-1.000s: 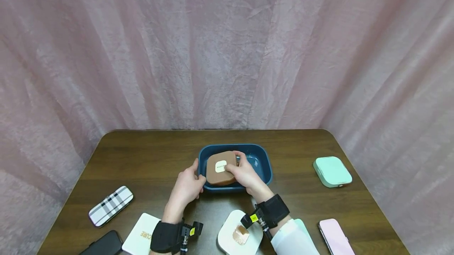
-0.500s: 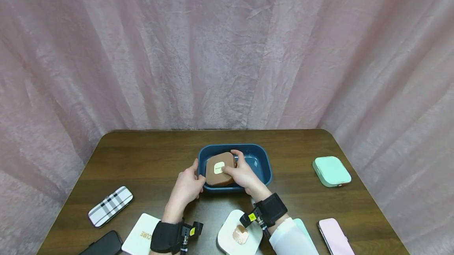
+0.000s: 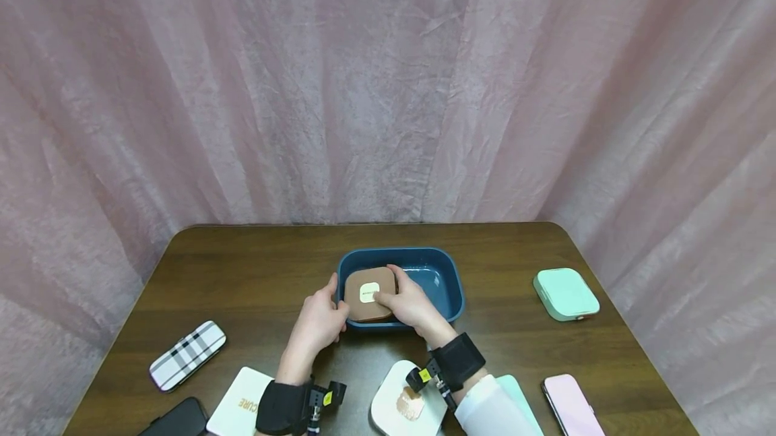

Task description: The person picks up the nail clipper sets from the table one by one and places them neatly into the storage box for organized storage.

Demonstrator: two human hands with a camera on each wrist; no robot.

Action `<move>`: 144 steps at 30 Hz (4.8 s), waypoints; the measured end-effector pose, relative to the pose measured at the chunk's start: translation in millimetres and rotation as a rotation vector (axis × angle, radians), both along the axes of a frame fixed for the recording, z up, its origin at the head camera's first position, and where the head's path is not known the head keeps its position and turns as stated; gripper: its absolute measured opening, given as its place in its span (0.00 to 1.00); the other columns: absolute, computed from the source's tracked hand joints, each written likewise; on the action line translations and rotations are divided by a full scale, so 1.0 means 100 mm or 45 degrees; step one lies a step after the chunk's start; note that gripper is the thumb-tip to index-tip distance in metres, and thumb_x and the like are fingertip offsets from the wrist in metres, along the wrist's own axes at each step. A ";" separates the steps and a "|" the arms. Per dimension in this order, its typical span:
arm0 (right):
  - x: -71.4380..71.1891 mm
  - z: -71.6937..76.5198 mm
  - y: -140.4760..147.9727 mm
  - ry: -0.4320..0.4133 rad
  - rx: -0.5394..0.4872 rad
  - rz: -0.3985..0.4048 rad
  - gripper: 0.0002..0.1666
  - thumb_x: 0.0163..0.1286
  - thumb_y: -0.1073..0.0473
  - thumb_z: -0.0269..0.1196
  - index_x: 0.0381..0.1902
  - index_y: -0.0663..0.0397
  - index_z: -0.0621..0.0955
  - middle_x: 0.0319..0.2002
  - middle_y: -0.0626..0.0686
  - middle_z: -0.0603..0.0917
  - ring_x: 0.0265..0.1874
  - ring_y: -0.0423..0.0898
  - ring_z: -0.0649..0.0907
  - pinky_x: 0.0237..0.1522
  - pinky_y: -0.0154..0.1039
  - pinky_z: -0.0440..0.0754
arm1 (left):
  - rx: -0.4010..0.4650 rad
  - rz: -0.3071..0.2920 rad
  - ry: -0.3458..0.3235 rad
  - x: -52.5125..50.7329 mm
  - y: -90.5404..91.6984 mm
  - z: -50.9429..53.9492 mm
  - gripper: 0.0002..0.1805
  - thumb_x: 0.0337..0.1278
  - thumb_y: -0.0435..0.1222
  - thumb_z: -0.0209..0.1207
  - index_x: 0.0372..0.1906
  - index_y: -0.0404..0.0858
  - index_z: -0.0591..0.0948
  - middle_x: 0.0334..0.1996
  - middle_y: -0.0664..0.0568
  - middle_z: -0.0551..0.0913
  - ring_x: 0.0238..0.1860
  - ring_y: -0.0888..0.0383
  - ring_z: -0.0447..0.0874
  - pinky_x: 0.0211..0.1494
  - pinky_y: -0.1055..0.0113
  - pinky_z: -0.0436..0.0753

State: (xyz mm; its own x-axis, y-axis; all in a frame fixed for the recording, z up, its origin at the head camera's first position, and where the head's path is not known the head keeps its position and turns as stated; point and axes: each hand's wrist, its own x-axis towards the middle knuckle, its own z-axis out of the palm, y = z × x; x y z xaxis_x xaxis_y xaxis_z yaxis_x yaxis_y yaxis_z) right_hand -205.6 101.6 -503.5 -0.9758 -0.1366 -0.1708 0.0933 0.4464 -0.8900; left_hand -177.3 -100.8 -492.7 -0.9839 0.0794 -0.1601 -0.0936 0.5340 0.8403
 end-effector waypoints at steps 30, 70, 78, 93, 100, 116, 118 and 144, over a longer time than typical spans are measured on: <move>0.03 0.05 -0.12 0.046 0.308 -0.017 0.42 0.69 0.53 0.74 0.75 0.65 0.73 0.59 0.67 0.81 0.57 0.60 0.78 0.59 0.57 0.80 | -0.023 0.001 0.004 0.04 -0.08 0.03 0.39 0.72 0.30 0.54 0.84 0.29 0.56 0.16 0.50 0.77 0.12 0.54 0.74 0.19 0.63 0.75; 0.01 0.06 -0.12 0.083 0.472 -0.004 0.45 0.69 0.51 0.74 0.75 0.69 0.72 0.63 0.73 0.76 0.58 0.64 0.80 0.61 0.60 0.80 | -0.026 -0.012 0.020 0.01 -0.04 0.02 0.40 0.71 0.30 0.52 0.84 0.28 0.56 0.15 0.51 0.78 0.11 0.56 0.74 0.19 0.63 0.76; 0.03 0.09 -0.14 0.106 0.516 -0.010 0.45 0.69 0.52 0.74 0.76 0.68 0.71 0.64 0.73 0.76 0.58 0.64 0.81 0.60 0.59 0.81 | -0.020 -0.018 0.022 0.04 -0.06 0.02 0.39 0.72 0.30 0.53 0.84 0.27 0.55 0.15 0.50 0.77 0.12 0.55 0.73 0.19 0.62 0.76; 0.02 0.12 -0.14 0.117 0.555 -0.012 0.47 0.70 0.51 0.74 0.78 0.68 0.69 0.66 0.73 0.75 0.58 0.63 0.81 0.60 0.58 0.82 | -0.026 -0.001 0.002 0.04 -0.04 0.05 0.39 0.74 0.31 0.53 0.84 0.29 0.55 0.17 0.49 0.77 0.13 0.53 0.74 0.21 0.63 0.76; 0.04 0.13 -0.11 0.124 0.582 0.010 0.47 0.71 0.48 0.72 0.78 0.66 0.70 0.67 0.71 0.76 0.58 0.63 0.82 0.59 0.59 0.82 | -0.027 -0.007 0.006 0.04 -0.04 0.03 0.39 0.74 0.31 0.53 0.84 0.29 0.55 0.17 0.49 0.77 0.13 0.53 0.74 0.21 0.62 0.76; 0.10 0.16 0.26 0.250 0.491 0.072 0.35 0.78 0.50 0.66 0.76 0.59 0.75 0.65 0.65 0.82 0.61 0.61 0.83 0.59 0.60 0.82 | -0.034 0.001 0.006 0.03 -0.06 -0.01 0.39 0.74 0.30 0.52 0.84 0.28 0.54 0.17 0.49 0.78 0.12 0.54 0.74 0.20 0.63 0.75; 0.11 0.19 0.35 0.275 0.427 0.067 0.32 0.79 0.51 0.66 0.75 0.58 0.77 0.61 0.63 0.84 0.55 0.57 0.85 0.55 0.58 0.84 | -0.036 0.001 0.013 0.03 -0.06 -0.01 0.39 0.73 0.30 0.52 0.84 0.27 0.54 0.17 0.49 0.78 0.12 0.54 0.74 0.19 0.63 0.74; 0.42 0.16 1.35 -0.013 0.141 -0.321 0.22 0.82 0.46 0.61 0.46 0.62 0.83 0.32 0.58 0.82 0.33 0.51 0.82 0.34 0.42 0.81 | -0.044 -0.015 0.013 0.04 -0.06 0.02 0.39 0.74 0.30 0.52 0.84 0.29 0.54 0.17 0.48 0.78 0.13 0.53 0.75 0.21 0.61 0.76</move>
State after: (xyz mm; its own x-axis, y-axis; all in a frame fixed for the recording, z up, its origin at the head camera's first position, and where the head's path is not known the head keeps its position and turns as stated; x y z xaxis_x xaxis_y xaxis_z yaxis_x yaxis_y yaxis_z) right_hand -164.1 236.5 -487.5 -0.9749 0.1300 -0.1809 0.2221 0.5026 -0.8355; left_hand -173.8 -107.0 -490.5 -0.9845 0.0859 -0.1531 -0.0786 0.5638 0.8222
